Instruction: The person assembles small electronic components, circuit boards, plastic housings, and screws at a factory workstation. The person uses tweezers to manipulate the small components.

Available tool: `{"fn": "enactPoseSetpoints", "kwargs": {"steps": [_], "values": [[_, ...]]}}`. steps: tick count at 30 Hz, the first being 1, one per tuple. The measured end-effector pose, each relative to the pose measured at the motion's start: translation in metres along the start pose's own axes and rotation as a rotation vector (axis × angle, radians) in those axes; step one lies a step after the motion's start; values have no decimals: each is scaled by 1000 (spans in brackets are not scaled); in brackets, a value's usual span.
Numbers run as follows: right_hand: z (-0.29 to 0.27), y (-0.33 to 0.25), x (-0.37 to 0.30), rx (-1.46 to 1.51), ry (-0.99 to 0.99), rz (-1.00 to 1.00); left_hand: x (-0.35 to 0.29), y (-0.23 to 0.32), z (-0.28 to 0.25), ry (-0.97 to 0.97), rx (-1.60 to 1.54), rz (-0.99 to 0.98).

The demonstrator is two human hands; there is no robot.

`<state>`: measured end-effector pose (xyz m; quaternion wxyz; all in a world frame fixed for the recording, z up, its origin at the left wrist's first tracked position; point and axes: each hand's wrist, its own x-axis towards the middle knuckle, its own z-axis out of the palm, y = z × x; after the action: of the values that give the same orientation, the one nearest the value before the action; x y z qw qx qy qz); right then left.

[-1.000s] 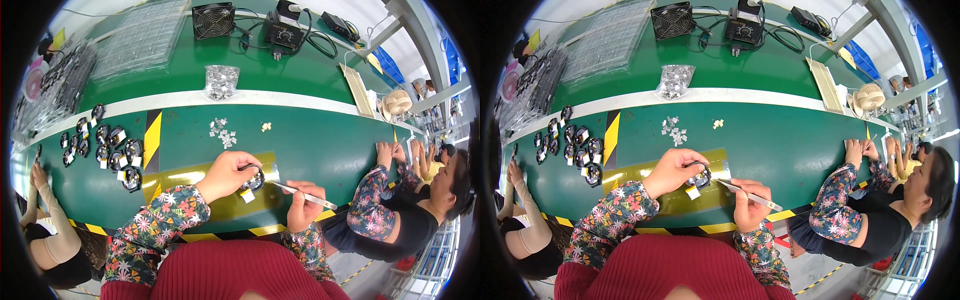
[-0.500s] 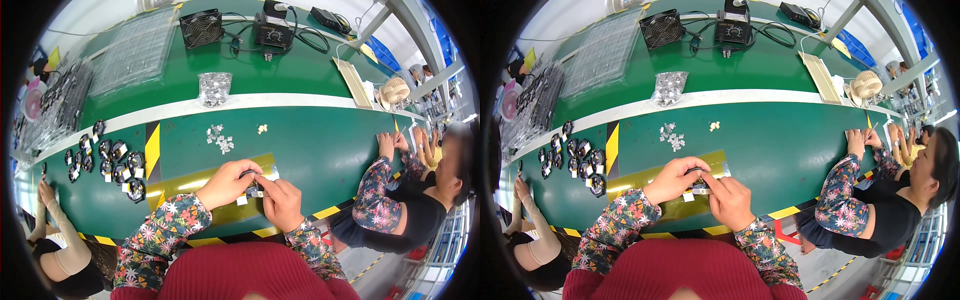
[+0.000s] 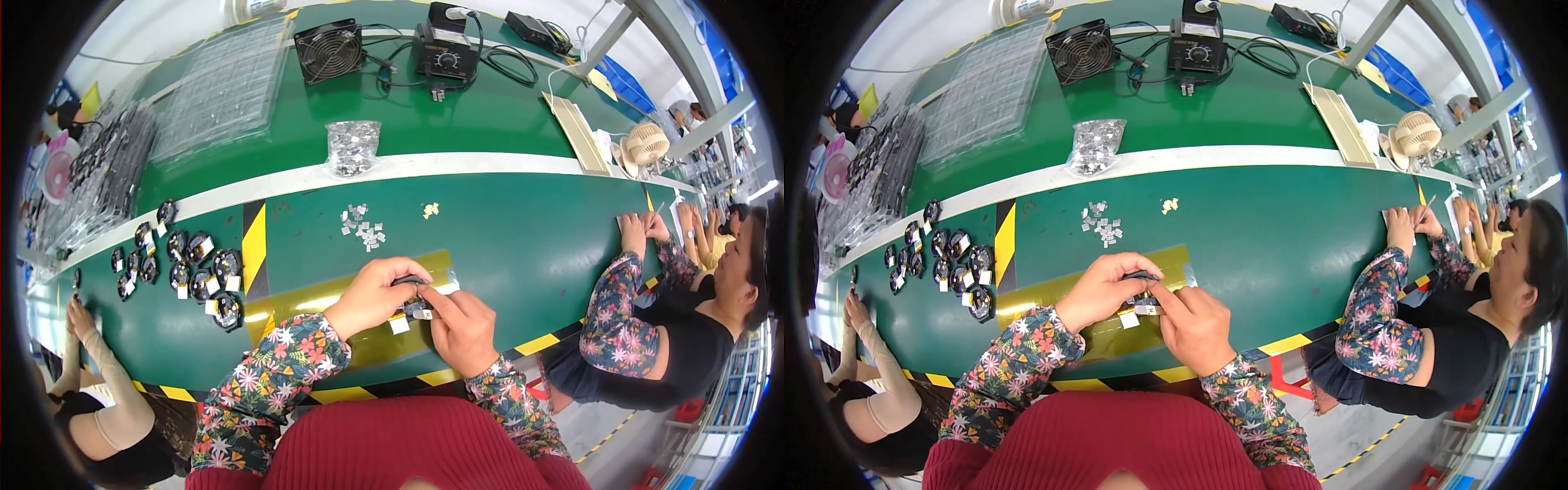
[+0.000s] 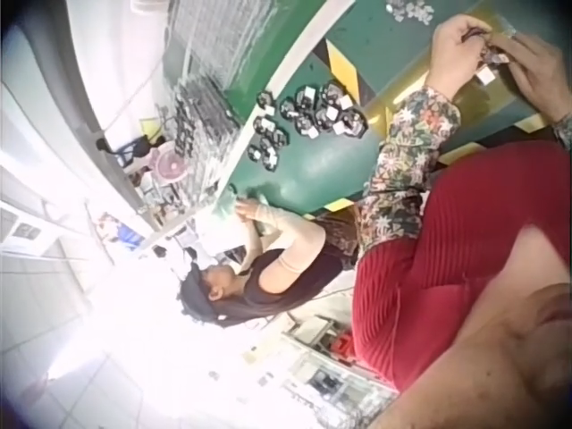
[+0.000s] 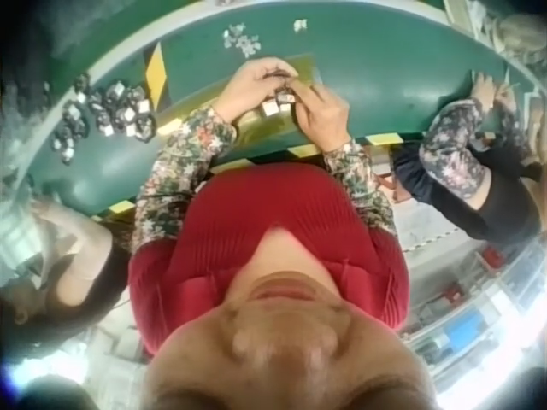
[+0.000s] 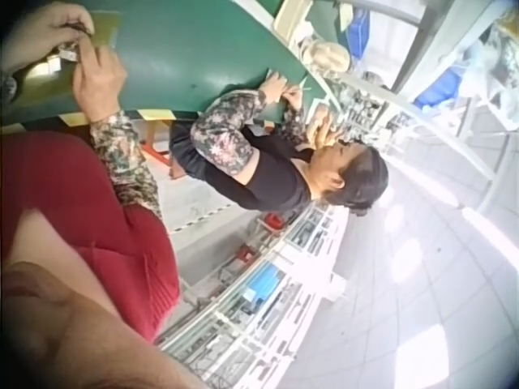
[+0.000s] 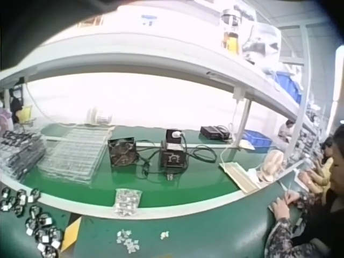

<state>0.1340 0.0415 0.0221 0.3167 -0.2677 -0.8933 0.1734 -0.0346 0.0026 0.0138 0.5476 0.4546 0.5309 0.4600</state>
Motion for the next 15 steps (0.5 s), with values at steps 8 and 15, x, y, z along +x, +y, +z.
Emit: {"fn": "enactPoseSetpoints", "kwargs": {"steps": [8,15], "values": [[0,4,2,93,66,-5,1,2,0,-7,-214,10],[4,2,2,394,103,175,0,6,6,102,-18,93]]}}
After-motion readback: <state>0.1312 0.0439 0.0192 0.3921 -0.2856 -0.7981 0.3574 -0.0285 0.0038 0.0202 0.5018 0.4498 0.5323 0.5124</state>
